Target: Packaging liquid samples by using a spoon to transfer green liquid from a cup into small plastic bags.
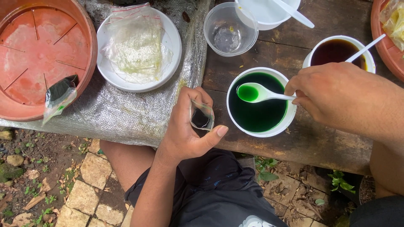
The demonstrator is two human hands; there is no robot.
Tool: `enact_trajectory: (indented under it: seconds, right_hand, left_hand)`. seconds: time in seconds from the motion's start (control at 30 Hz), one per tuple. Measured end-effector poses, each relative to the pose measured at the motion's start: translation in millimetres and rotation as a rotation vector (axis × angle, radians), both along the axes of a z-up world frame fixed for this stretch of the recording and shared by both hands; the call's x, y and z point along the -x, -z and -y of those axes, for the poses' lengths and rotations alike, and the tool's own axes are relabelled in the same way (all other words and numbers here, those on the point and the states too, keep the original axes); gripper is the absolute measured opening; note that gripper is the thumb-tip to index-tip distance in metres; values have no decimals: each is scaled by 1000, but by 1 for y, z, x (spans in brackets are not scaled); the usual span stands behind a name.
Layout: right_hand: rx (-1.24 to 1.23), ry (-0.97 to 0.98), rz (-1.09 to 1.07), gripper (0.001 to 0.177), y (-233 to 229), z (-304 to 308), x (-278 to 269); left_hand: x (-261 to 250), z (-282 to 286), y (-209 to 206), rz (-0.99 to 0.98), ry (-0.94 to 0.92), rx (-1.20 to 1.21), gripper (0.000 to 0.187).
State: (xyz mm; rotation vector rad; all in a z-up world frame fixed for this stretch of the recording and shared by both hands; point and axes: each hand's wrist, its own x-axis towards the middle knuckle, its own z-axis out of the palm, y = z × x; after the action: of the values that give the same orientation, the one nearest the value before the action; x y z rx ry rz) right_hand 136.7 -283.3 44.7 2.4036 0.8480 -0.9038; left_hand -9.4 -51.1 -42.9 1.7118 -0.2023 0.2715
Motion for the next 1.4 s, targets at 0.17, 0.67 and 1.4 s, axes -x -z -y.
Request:
enact_trajectory:
  seconds: [0.17,0.67,1.4]
  right_hand:
    - [11,51,10,24,-4,-1,0]
    - [-222,-71,112,17,8,34,-6]
    - [-899,-354,144,28,-17,6,50]
  left_hand:
    - [0,0,1,0,-3,-13,46]
    - [0,1,2,-1,-1,0,47]
    - [5,2,4,-118,-43,-70,51]
